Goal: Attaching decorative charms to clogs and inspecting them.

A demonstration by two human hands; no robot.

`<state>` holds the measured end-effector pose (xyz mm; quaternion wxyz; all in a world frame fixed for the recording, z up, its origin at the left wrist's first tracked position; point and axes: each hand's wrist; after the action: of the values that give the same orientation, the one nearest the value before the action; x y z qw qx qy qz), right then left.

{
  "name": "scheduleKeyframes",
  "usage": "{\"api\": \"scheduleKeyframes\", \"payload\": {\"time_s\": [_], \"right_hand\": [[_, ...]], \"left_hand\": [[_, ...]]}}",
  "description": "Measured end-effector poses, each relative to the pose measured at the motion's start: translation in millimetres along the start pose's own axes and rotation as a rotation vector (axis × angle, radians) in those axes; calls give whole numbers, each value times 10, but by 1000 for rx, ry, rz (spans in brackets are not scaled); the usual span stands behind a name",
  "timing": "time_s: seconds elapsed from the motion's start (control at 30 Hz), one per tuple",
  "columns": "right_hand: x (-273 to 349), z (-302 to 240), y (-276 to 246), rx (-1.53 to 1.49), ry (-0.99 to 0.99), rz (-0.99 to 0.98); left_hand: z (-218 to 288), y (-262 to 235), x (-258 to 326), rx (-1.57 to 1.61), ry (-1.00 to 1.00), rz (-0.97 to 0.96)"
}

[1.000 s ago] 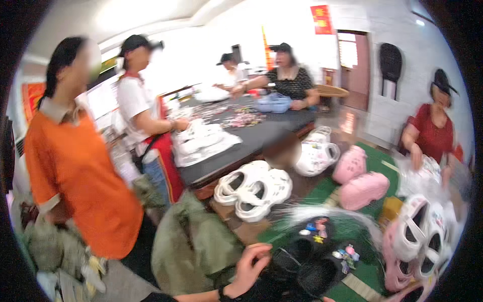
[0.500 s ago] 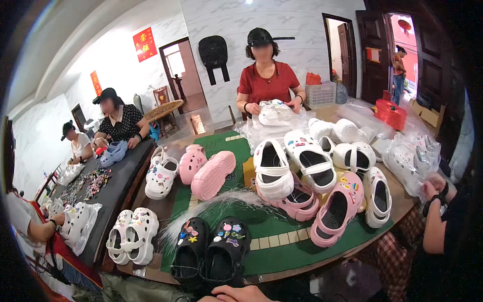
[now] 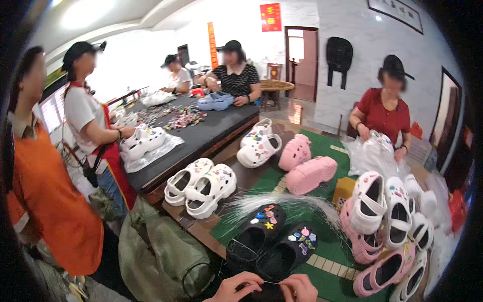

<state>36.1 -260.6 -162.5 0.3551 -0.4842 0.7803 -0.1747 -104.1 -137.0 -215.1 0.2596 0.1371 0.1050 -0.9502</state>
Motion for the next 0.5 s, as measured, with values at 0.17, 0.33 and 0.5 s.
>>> {"api": "scheduleKeyframes", "payload": {"time_s": [0.17,0.33,0.5], "right_hand": [[-110,113,125,134,-44,37],[-163,59,80,30,166,-47],[-254,60,-2,-187,240,-16]], "left_hand": [[21,16,2,220,-267,-98],[-97,11,28,273,-278,-90],[-39,-38,-20,359,-415,-199]]}}
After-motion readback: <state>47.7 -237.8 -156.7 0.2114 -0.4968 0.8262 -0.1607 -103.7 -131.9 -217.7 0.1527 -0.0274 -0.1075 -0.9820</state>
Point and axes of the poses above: each hand's wrist, its own x-axis away from the middle knuckle, its own y-axis out of the palm, z = x × y, and after that the axes turned 12 degrees about -z, right-handed
